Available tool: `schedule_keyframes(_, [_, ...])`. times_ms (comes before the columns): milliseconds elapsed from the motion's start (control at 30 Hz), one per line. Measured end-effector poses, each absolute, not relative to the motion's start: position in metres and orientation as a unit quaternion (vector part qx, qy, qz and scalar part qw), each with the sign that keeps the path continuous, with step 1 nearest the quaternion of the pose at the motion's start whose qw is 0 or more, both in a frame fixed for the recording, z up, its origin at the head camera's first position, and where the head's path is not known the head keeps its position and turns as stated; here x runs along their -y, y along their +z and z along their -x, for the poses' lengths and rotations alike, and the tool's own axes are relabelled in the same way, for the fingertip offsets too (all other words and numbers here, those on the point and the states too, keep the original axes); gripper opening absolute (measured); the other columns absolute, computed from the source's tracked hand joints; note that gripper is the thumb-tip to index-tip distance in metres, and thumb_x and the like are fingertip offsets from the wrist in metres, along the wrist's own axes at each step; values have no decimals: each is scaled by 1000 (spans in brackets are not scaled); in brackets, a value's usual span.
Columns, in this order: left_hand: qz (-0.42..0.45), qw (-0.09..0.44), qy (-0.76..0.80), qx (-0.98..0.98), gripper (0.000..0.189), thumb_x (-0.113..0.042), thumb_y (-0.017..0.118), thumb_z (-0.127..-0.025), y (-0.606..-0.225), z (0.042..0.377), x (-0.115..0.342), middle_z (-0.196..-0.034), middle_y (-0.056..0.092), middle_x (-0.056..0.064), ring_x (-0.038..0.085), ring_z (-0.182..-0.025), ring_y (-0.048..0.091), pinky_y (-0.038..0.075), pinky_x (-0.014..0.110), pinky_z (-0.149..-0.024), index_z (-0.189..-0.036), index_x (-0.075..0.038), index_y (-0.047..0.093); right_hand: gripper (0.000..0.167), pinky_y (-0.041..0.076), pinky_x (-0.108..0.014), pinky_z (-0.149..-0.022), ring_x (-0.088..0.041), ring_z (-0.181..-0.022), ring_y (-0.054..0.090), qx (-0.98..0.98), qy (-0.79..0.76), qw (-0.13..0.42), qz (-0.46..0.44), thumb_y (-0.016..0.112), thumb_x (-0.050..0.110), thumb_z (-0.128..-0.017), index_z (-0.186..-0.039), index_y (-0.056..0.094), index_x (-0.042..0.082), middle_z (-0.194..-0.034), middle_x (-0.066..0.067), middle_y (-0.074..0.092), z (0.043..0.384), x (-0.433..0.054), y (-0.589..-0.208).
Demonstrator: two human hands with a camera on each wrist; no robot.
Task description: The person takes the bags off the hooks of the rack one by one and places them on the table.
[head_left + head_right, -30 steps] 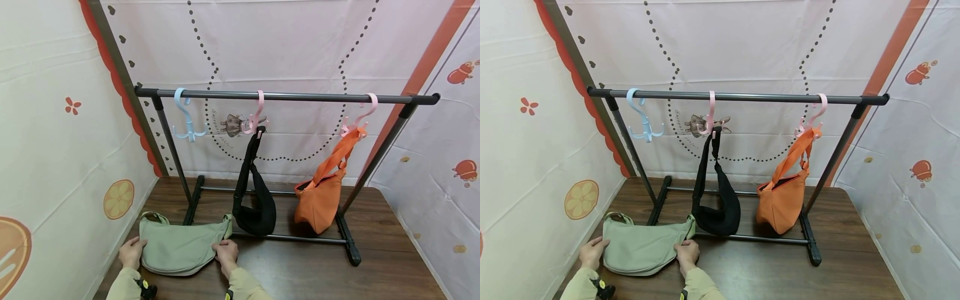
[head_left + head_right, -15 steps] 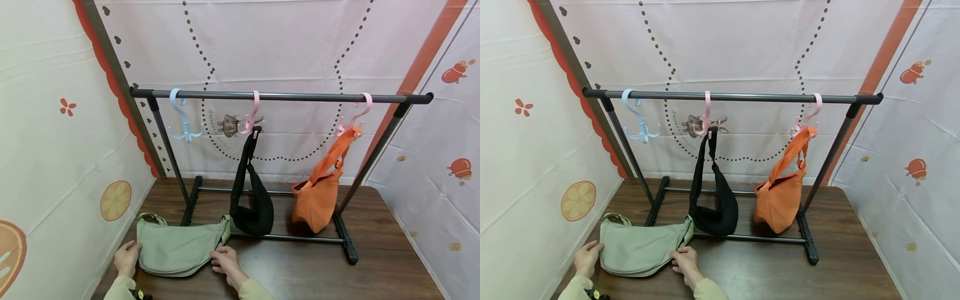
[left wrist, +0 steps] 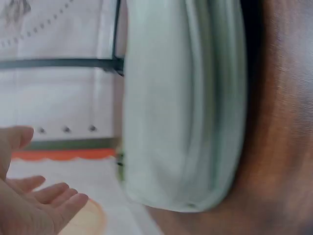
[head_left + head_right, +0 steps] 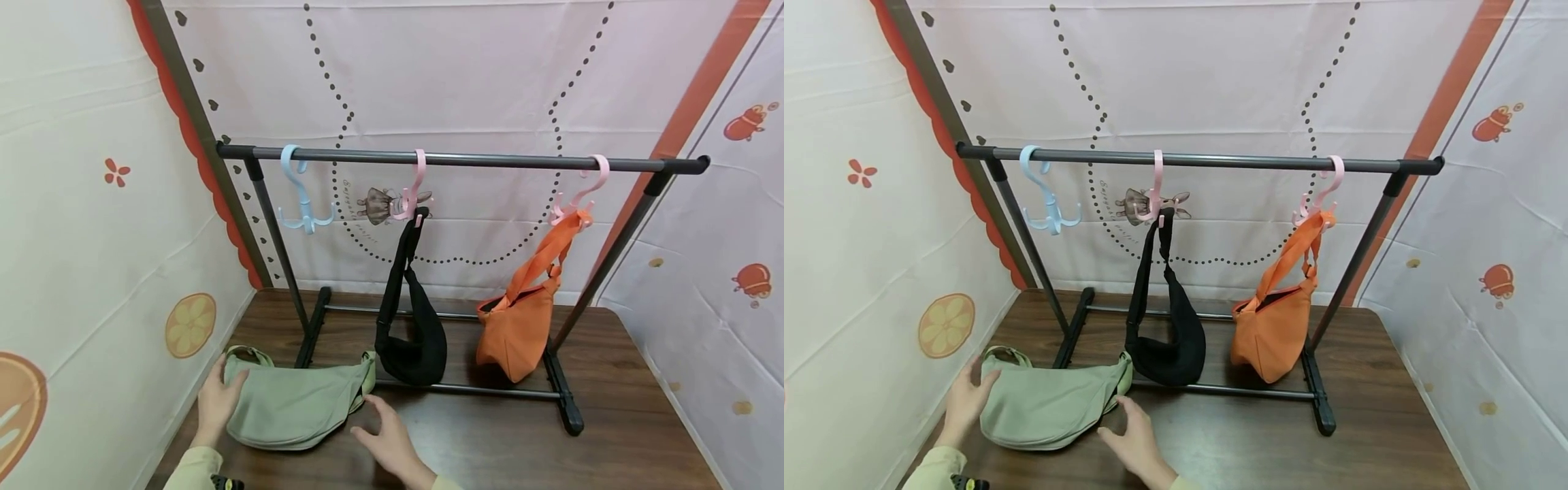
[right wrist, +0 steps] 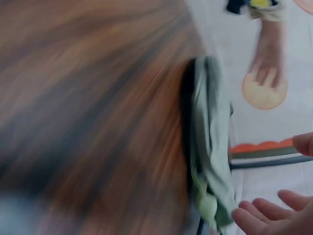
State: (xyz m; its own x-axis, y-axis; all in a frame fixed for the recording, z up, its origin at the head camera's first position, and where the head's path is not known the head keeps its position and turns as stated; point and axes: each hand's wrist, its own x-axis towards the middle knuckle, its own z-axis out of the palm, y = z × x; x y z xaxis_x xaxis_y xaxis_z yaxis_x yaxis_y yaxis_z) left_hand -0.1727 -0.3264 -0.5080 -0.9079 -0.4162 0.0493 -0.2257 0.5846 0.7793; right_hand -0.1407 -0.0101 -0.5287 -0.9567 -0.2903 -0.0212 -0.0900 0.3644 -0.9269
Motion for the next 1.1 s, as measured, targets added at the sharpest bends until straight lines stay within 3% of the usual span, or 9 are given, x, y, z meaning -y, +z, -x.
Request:
schedule_keyframes(67, [-161,111,-403,894,67,-37,48,-93,-497,174,316,-140,28,30,47,-125,27,25,58,-98,-143,-1,22,56,46,-42,-84,-29,-110,52,-851,-505,40,138,66,35,-80,-126,50,8,-124,-11,54,139,-4,-529])
schedule_keyframes(200, [-115,119,-387,907,63,-34,49,-93,-485,174,297,-142,27,27,48,-122,31,25,61,-96,-141,-1,26,56,46,-42,-86,-25,-114,51,-872,-464,-5,155,66,37,-81,-129,48,13,-128,-6,52,134,-30,-534])
schedule_keyframes(400, [-16,152,-365,918,64,-33,51,-93,-475,173,271,-143,22,28,47,-126,25,25,64,-94,-140,3,27,52,46,-46,-85,-28,-114,51,-880,-443,-63,161,68,30,-81,-126,50,12,-128,-12,51,128,-60,-546])
schedule_keyframes(600, [51,191,-318,927,72,-33,58,-89,-469,180,245,-147,16,24,43,-131,18,23,61,-98,-143,-1,21,67,39,-58,-87,-43,-124,34,-886,-433,-53,158,69,34,-79,-135,40,12,-145,-21,23,128,-85,-552])
schedule_keyframes(700, [93,209,-282,932,73,-33,59,-88,-466,188,232,-147,16,23,40,-133,17,23,59,-99,-143,-1,23,76,38,-58,-89,-44,-127,28,-904,-392,-53,163,69,38,-78,-140,33,14,-148,-20,13,131,-96,-552])
schedule_keyframes(967, [179,195,-196,944,76,-44,54,-87,-453,197,205,-150,11,16,32,-136,13,14,47,-109,-145,-11,18,83,29,-56,-99,-39,-132,23,-939,-286,-59,181,62,50,-80,-144,25,12,-149,-18,14,140,-117,-548])
schedule_keyframes(1100, [206,211,-179,939,76,-48,52,-88,-441,206,193,-150,11,14,30,-137,13,11,42,-111,-145,-9,19,81,27,-56,-101,-37,-133,20,-945,-272,-47,172,55,56,-82,-145,22,16,-150,-17,12,142,-123,-548])
